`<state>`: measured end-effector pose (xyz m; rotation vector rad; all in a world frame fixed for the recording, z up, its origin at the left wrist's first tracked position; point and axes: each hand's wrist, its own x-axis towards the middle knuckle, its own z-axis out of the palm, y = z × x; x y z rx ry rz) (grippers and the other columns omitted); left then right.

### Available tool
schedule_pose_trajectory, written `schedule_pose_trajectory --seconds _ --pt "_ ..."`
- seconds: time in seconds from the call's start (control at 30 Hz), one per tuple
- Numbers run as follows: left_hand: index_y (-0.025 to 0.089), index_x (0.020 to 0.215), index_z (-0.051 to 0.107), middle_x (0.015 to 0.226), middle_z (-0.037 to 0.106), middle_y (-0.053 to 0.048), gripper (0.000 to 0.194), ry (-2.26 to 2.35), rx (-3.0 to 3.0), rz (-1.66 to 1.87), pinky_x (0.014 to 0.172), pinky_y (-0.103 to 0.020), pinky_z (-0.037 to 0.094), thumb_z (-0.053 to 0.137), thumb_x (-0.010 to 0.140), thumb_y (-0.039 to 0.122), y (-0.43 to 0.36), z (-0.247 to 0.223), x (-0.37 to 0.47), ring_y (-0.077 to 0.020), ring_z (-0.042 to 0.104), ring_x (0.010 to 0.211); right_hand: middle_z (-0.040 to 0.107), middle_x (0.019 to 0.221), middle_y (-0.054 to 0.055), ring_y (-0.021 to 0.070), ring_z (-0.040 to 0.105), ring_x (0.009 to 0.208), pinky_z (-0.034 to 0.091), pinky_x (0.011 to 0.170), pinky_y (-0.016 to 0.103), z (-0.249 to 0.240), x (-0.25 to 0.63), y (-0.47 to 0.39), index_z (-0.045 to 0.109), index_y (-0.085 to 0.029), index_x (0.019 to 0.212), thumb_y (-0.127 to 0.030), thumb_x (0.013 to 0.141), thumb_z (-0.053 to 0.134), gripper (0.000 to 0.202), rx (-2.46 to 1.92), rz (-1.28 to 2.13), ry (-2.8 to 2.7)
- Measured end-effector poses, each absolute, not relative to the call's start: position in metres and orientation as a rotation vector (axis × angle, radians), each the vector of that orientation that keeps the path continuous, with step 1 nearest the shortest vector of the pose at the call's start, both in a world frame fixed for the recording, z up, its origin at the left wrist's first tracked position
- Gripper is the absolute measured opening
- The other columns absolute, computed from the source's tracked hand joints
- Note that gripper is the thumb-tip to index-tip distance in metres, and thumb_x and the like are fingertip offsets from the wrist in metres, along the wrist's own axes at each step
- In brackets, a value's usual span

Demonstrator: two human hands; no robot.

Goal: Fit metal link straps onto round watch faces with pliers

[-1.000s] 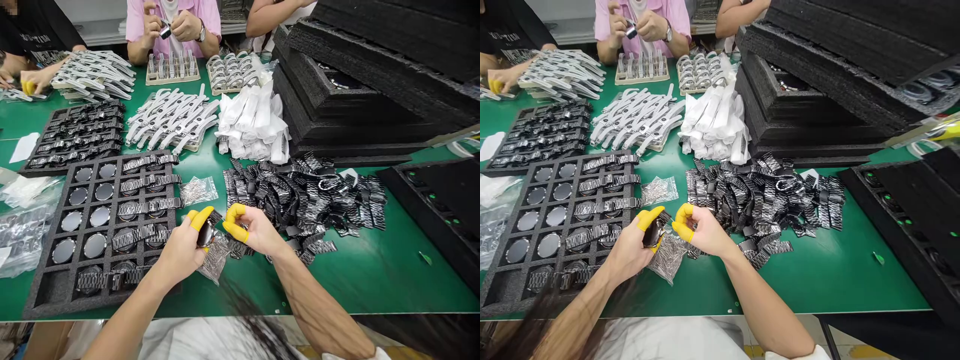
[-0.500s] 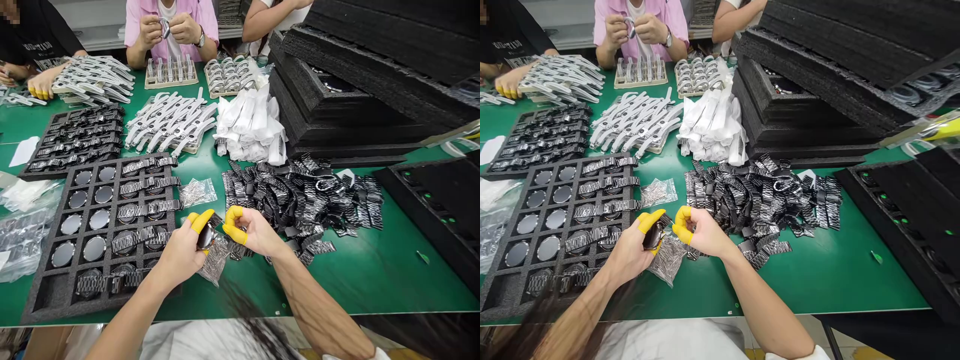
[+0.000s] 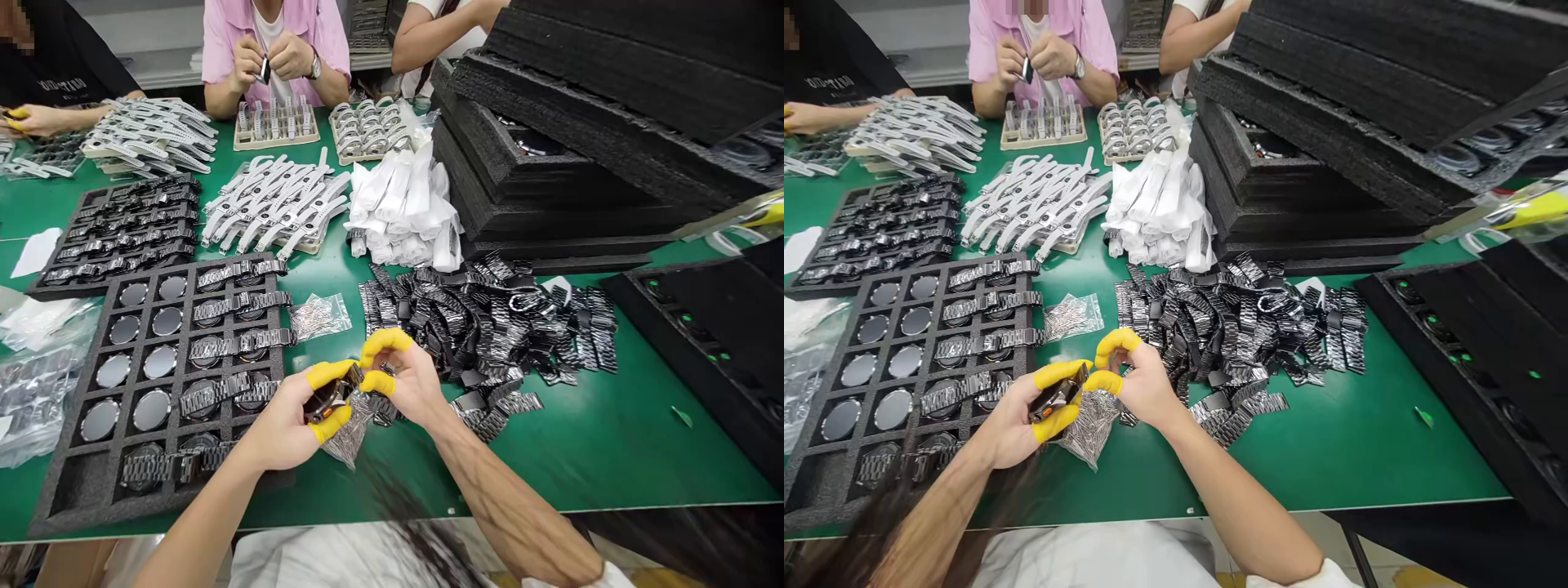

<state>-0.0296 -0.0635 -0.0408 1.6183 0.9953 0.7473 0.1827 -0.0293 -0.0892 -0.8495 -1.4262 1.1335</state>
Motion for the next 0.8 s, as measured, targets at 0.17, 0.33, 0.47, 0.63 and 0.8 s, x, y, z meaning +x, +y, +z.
schedule_pose_trajectory --seconds 0.17,0.33,0.47,0.63,0.8 --pt "0.019 0.132 0.073 0.111 0.080 -0.010 0.041 0.907 1.316 0.625 0.084 -0.036 0.064 0.075 0.093 0.033 -0.066 -0.036 -0.031 -0.0243 0.076 0.095 0.070 0.124 0.010 0.0256 0.066 0.110 0.057 0.090 0.041 -0.085 0.182 -0.028 0.079 -0.029 0.104 -0.061 0.086 0.081 0.036 -0.598 1.261 -1.521" --pt "0.026 0.132 0.068 0.115 0.077 -0.007 0.034 1.041 1.475 0.918 0.094 -0.040 0.064 0.069 0.098 0.029 -0.065 -0.047 -0.030 -0.0258 0.074 0.108 0.074 0.105 0.007 0.0274 0.066 0.111 0.053 0.101 0.047 -0.087 0.169 -0.036 0.072 -0.027 0.086 -0.059 0.088 0.079 0.034 -0.595 1.545 -1.085" --pt "0.025 0.130 0.069 0.138 0.066 -0.011 0.041 1.155 1.951 1.125 0.109 -0.045 0.057 0.059 0.095 0.007 -0.061 -0.061 -0.035 -0.0242 0.068 0.124 0.074 0.101 0.004 0.0201 0.065 0.081 0.055 0.076 0.035 -0.092 0.158 -0.041 0.066 -0.026 0.088 -0.061 0.088 0.079 0.037 -0.578 1.828 -0.729" --pt "0.029 0.143 0.064 0.148 0.064 -0.008 0.071 1.185 2.251 1.116 0.113 -0.041 0.056 0.047 0.086 -0.009 -0.057 -0.065 -0.038 -0.0226 0.063 0.136 0.070 0.092 0.003 0.0150 0.058 0.073 0.049 0.068 0.028 -0.087 0.155 -0.041 0.068 -0.023 0.084 -0.058 0.084 0.085 0.039 -0.597 1.729 -0.703" --pt "0.028 0.149 0.059 0.139 0.066 -0.007 0.083 1.215 2.170 1.056 0.112 -0.036 0.058 0.044 0.077 -0.012 -0.057 -0.062 -0.036 -0.0201 0.067 0.130 0.067 0.071 0.001 0.0115 0.055 0.054 0.045 0.055 0.026 -0.088 0.149 -0.050 0.068 -0.018 0.079 -0.059 0.082 0.086 0.045 -0.427 2.024 -0.877"
